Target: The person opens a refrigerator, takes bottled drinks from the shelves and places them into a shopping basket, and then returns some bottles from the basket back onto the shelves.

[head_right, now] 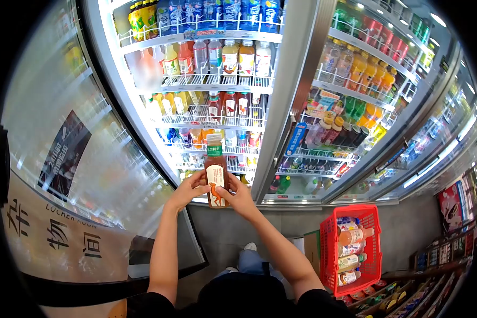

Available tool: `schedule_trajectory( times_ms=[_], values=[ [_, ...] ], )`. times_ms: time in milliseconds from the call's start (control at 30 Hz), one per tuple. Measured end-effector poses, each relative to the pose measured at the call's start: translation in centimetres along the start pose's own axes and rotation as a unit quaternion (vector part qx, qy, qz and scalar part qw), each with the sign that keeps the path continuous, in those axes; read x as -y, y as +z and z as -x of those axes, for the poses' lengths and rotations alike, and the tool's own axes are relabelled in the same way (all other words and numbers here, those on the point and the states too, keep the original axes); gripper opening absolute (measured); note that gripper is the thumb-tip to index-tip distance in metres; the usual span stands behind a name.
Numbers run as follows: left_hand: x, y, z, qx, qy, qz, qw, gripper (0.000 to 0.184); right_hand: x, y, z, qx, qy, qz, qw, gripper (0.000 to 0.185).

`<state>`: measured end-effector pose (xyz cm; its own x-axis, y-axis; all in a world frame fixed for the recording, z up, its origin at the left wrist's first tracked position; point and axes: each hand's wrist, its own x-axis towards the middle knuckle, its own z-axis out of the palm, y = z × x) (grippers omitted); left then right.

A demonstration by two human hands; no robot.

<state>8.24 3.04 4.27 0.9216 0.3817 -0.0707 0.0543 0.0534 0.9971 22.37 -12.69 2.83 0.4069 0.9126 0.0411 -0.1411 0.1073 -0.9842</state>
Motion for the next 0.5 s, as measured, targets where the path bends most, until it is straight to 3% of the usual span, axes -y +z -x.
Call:
schedule_trajectory(
  times_ms=[333, 500],
  values=[
    [-0.3, -3.6, -8.1, 0.007, 0.001, -0.086, 0.996, 0.072, -0.9, -3.7, -8.5, 0.012, -0.019, -0.016, 1.0, 0.07],
    [1.1, -4.4, -12.4, 0.026, 0.02, -0.11, 0.993, 0.067, -2.8, -6.5, -11.2, -0.021, -0.056, 0.086, 0.995, 0.07]
  ],
)
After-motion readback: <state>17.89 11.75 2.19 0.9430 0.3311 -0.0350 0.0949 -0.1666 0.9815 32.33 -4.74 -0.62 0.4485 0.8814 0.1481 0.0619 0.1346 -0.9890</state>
